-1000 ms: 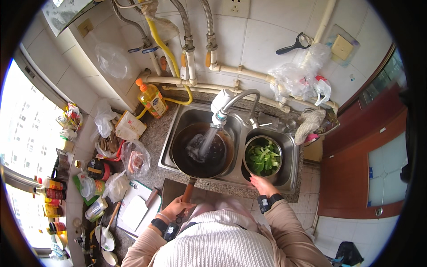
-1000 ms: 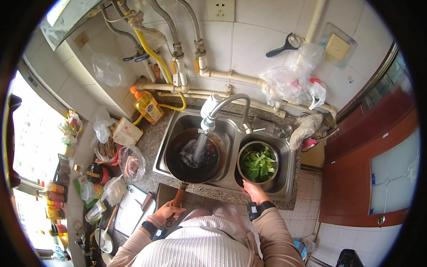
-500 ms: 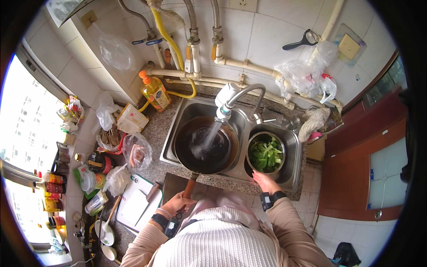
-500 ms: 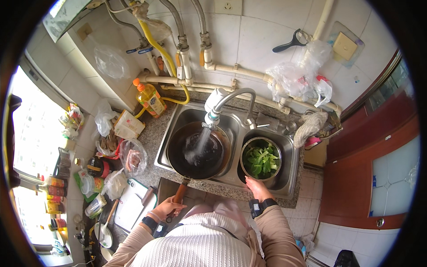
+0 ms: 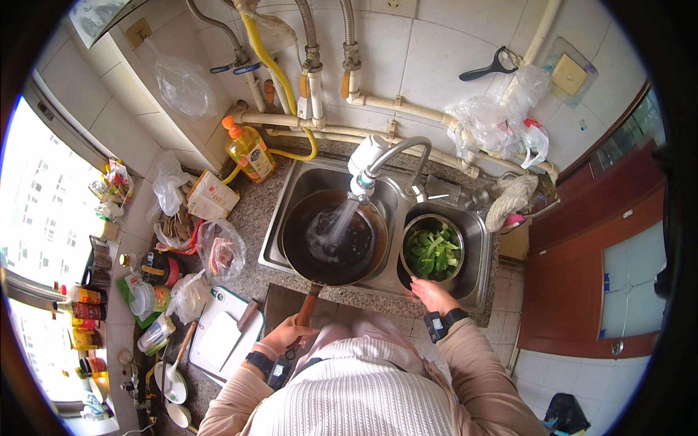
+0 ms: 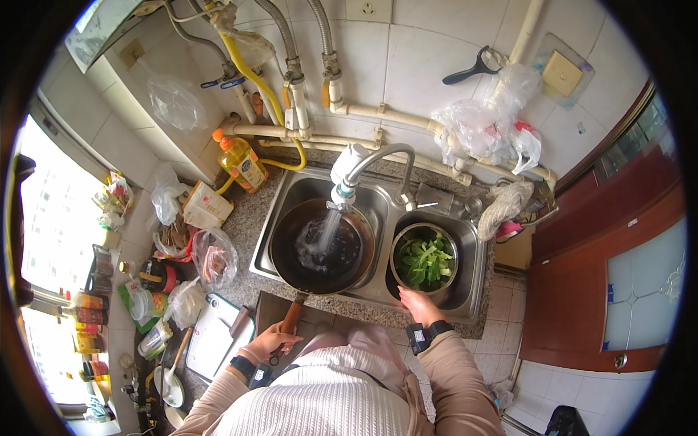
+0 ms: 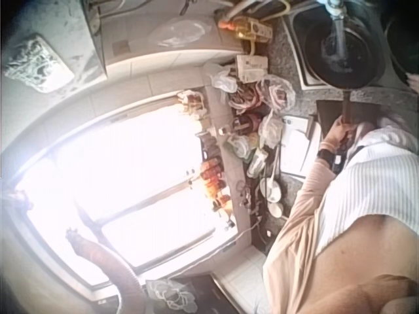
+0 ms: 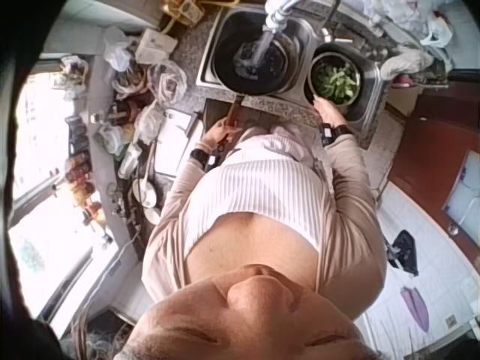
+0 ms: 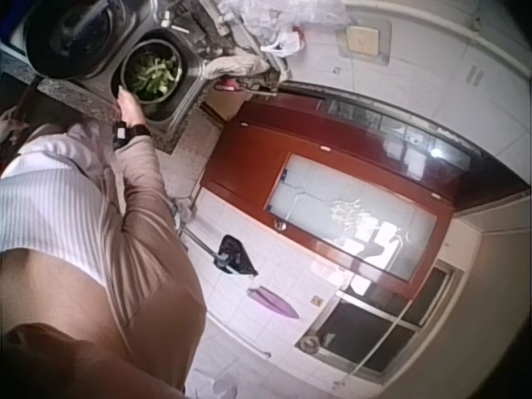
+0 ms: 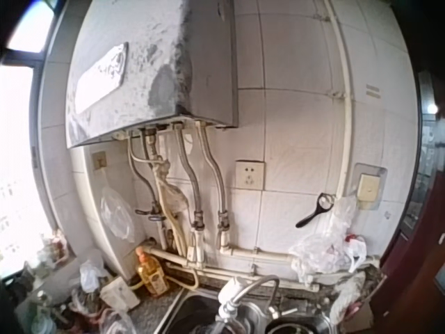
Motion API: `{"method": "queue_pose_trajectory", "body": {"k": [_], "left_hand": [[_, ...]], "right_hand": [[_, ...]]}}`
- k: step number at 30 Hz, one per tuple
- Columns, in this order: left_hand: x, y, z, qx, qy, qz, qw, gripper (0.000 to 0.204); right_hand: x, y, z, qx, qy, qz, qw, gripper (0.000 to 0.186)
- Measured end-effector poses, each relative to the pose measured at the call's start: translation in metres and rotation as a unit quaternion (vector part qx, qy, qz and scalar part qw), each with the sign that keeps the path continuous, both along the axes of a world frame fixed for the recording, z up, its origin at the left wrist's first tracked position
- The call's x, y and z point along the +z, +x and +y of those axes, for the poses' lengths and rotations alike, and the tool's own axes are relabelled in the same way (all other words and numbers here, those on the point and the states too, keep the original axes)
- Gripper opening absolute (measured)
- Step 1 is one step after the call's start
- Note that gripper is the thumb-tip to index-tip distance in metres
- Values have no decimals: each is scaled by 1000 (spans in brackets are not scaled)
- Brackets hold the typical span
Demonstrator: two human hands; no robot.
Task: The person washes leafy green vegetables under running water in a kitchen sink, then transfers them into a wok on the stove and stirs them with a wooden spatula.
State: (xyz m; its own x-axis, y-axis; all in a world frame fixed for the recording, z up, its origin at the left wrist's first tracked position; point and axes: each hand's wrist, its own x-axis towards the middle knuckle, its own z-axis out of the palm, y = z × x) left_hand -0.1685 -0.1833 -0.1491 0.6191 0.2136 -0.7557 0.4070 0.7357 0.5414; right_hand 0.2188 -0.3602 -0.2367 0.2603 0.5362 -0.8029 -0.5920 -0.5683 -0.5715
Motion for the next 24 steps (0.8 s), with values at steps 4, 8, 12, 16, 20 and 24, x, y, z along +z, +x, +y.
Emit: {"method": "queue_pose_trajectory", "body": {"k": [4,8,12,16,20,24], "left_hand": [[-2,5,1,-11,16,-5,1000,26],[1,0,-5,11,20,-6,1000,26],[-4,3,-8,13,27,-2,1000,27],[-7,5,-8,-2,45,8,999,27],[-1,10,-17,18,51,40,998,28],[1,11,-29,37,47,24,998,28]], "right_hand": [[5,59,47,34,17,-275,961,59],[86,79,126,-46,102,-226,968,96],[65,108,140,-80,145,-133,977,115],[23,142,151,-110,211,-135,962,35],[47,131,161,-142,191,-112,965,35],[58,144,154,-116,166,-138,969,62]]}}
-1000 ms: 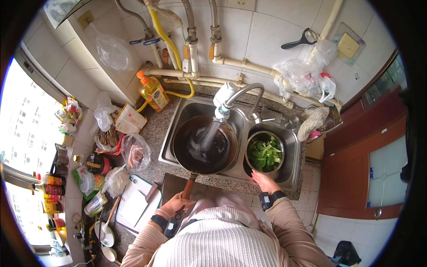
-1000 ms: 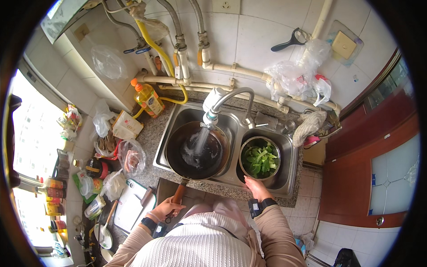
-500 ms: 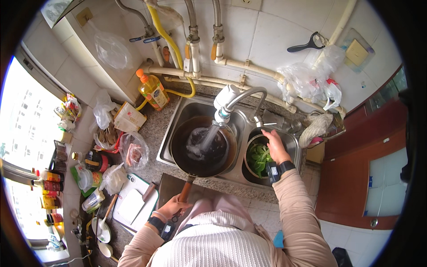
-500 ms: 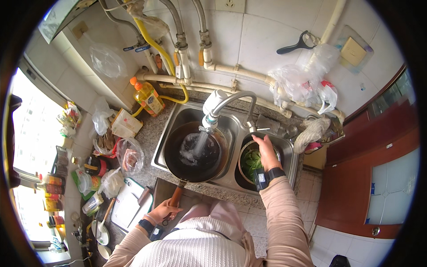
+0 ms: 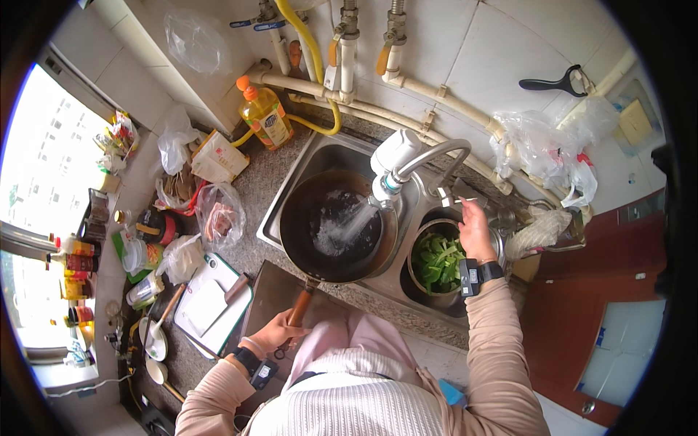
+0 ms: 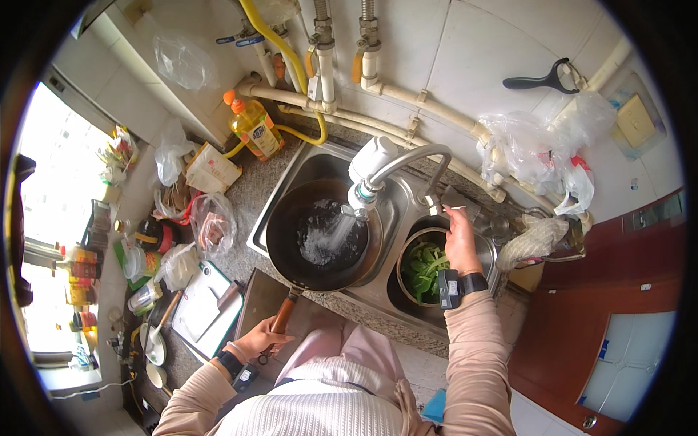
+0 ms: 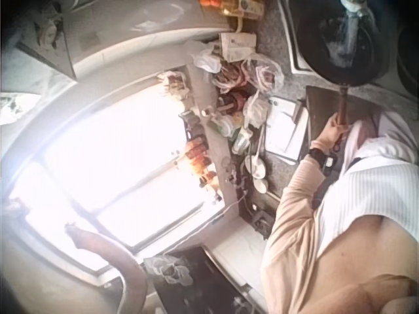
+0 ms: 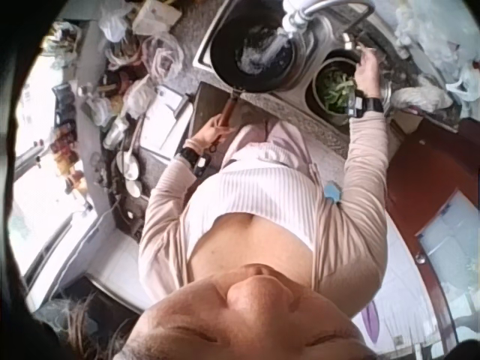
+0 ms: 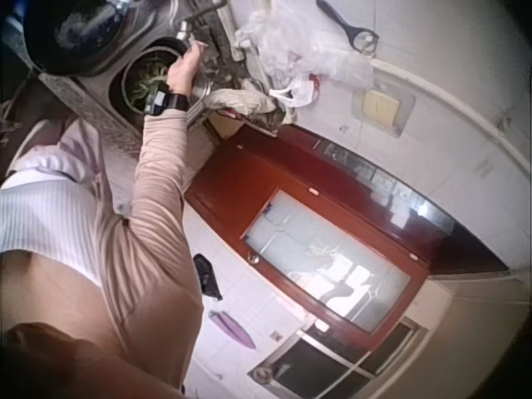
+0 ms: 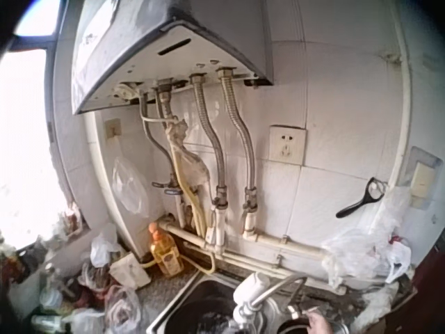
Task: The person washes leafy green vegetables under running water in a kitchen sink, then transfers them into a wok on the stove and stirs them with a wooden spatula.
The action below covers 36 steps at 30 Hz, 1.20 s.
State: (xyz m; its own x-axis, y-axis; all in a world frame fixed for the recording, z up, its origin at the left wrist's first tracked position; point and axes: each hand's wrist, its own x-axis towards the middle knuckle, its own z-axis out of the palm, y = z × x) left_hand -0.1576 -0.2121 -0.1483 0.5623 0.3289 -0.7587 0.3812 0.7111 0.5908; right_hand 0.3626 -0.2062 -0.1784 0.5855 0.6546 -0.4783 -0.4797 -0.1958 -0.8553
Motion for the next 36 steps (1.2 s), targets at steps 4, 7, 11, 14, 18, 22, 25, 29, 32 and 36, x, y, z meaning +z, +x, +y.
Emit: {"method": "queue_pose_trajectory", "body": {"k": [4,7,11,14,18,22,25,29,32,36], "left_hand": [[11,1,-14,10,-4,-25,1000,26],[27,-1,-30,24,13,-16,1000,26],[48,-15,-56,97,-36,-47,994,26],[59,-36,-87,162,-35,-53,985,26],[85,-67,-128,236,-17,-32,971,26],[99,-107,-181,332,7,-47,942,28],[112,-143,-230,422,41,-47,905,29],[130,-196,-292,525,80,-25,847,31],[135,-241,-329,596,112,-15,795,29],[150,-301,-367,691,149,19,707,28]], "right_hand": [[16,13,5,67,-29,-28,997,83],[9,25,-1,97,-27,-34,994,74],[-20,19,-34,-9,14,3,1000,55],[-34,-14,-46,-1,-56,-86,995,44],[-33,-73,-54,84,-24,-80,993,30],[-30,-147,-41,165,-32,-81,982,23],[-21,-224,-23,240,-26,-71,968,22],[-13,-339,-14,361,-10,-74,930,18],[-6,-432,-25,459,4,-53,887,19],[-19,-538,-50,580,6,-42,813,20]]}}
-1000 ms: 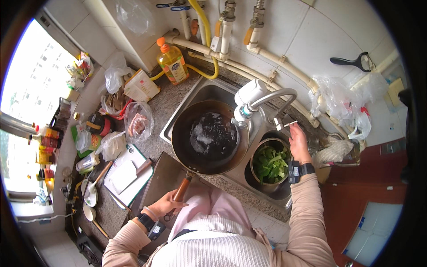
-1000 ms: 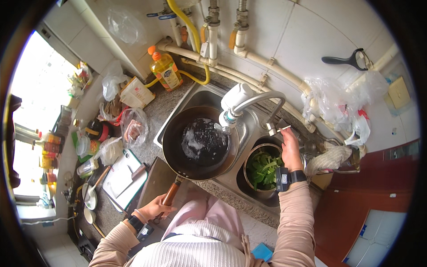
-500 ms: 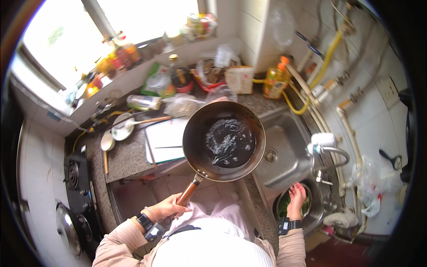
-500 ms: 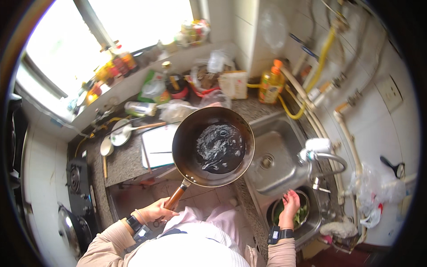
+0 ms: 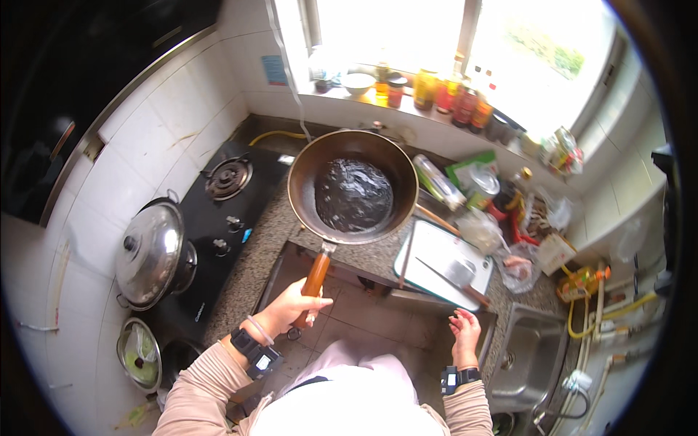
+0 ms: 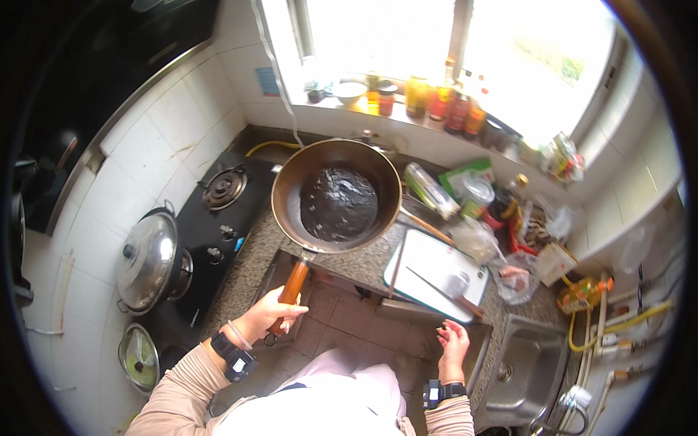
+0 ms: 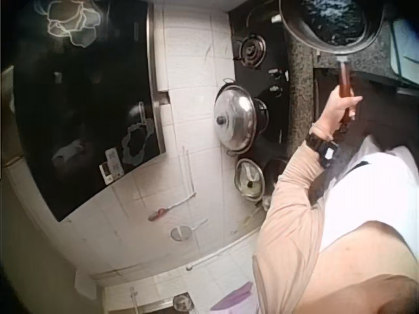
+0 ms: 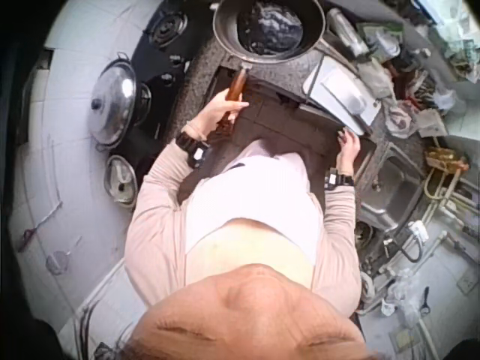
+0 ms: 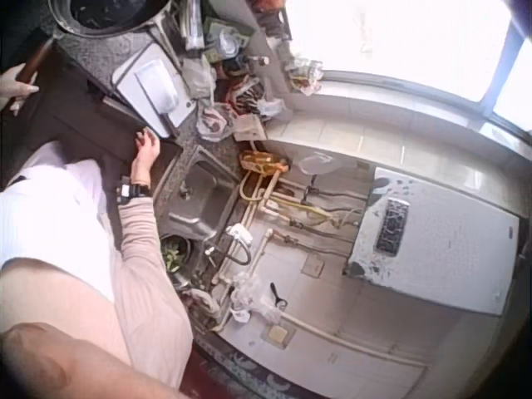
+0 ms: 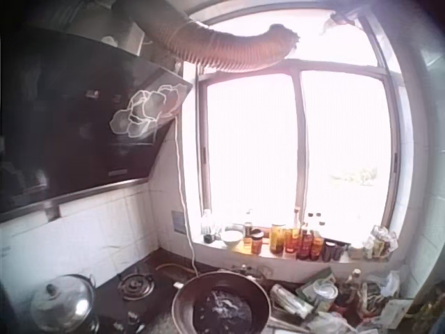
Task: The person washes leafy green vegetables under running water in a kitchen sink, then transfers them into a wok on the stove and stirs them with a wooden spatula.
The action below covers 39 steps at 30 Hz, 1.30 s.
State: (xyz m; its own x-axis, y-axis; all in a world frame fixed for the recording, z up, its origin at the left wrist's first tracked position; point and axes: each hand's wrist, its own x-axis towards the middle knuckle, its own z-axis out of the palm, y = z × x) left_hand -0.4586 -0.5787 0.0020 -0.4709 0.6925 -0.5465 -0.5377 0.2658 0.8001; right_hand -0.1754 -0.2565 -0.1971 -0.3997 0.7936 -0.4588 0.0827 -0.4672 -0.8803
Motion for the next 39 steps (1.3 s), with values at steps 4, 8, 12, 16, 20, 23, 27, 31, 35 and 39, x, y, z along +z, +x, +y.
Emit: {"method": "queue_pose_trajectory", "body": {"k": [4,8,12,16,20,23,27,31,35,39], "left_hand": [[-2,-53,-27,154,43,14,987,24],[-2,-109,-42,248,35,22,968,19],[-13,-158,-54,314,53,9,948,18],[-17,-189,-47,391,48,-7,919,20],[-24,-218,-41,432,45,2,901,20],[-29,-228,-38,448,29,16,893,19],[-40,-239,-43,459,27,17,888,19],[-47,-245,-48,456,7,20,890,19],[-53,-249,-55,454,27,16,890,20],[-52,-249,-54,458,47,4,888,20]], "right_hand": [[10,-95,-29,148,2,-26,989,22],[30,-177,-41,302,18,-8,953,22],[21,-261,-38,398,25,3,917,17],[5,-326,-29,482,0,38,875,16],[2,-368,-26,527,-4,27,850,16],[4,-387,-31,554,-22,2,832,16],[-7,-401,-36,556,-29,8,831,16],[-5,-411,-42,557,-24,7,830,16],[-11,-415,-48,531,-39,19,846,15],[-8,-416,-62,538,-23,9,843,15]]}}
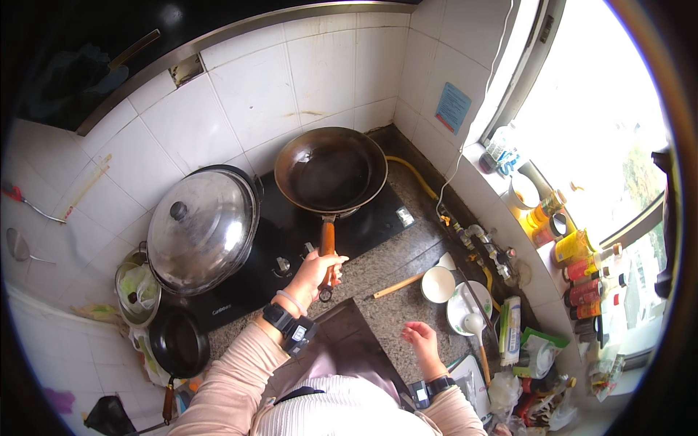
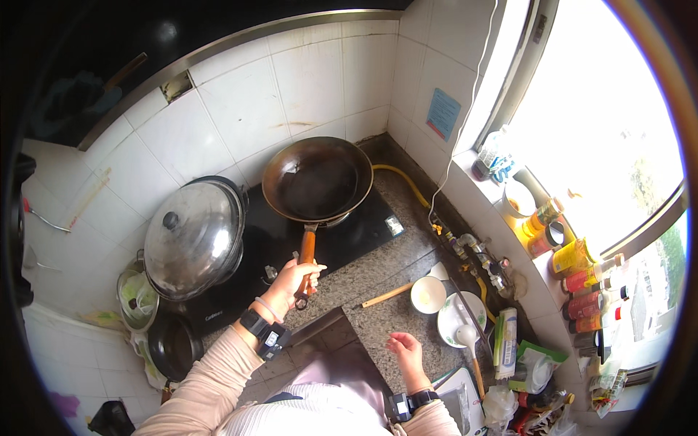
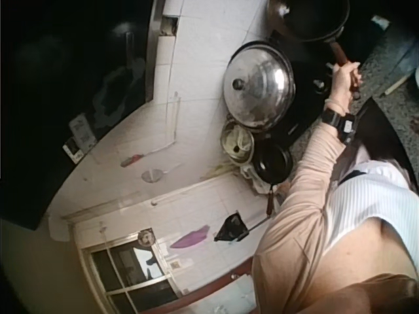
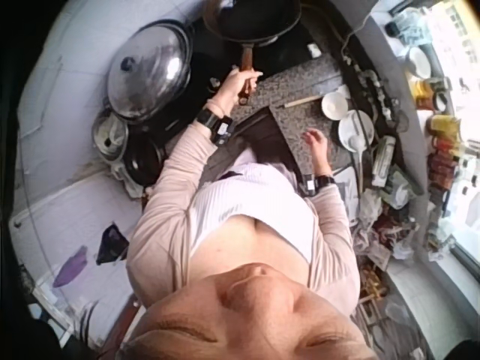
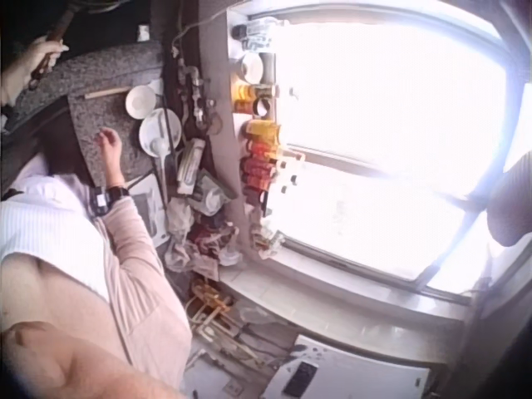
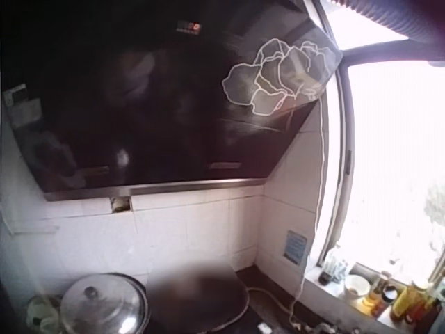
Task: The person washes leafy green vegetables under running water in a kitchen sink, then transfers them into a wok on the stove and stirs them with a wooden spatula.
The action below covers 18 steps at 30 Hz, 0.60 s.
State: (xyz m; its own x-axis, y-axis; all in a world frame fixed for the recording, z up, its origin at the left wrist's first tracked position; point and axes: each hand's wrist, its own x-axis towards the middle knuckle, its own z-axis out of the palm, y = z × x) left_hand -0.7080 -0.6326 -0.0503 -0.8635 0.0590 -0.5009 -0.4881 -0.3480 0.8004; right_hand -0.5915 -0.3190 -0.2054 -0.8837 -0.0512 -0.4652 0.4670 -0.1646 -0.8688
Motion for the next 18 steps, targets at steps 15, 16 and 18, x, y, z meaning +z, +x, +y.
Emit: {"method": "queue_pose_trajectory", "body": {"k": [15,16,18], "left_hand": [[-15,54,-66,-84,68,-6,994,53],[-26,75,-83,-69,46,-2,997,49],[-52,126,-116,-13,56,-60,997,41]], "right_hand": [[12,-72,-117,190,84,46,977,17],[13,-83,-130,196,106,58,973,18],[35,-105,-167,226,256,182,922,22]]}}
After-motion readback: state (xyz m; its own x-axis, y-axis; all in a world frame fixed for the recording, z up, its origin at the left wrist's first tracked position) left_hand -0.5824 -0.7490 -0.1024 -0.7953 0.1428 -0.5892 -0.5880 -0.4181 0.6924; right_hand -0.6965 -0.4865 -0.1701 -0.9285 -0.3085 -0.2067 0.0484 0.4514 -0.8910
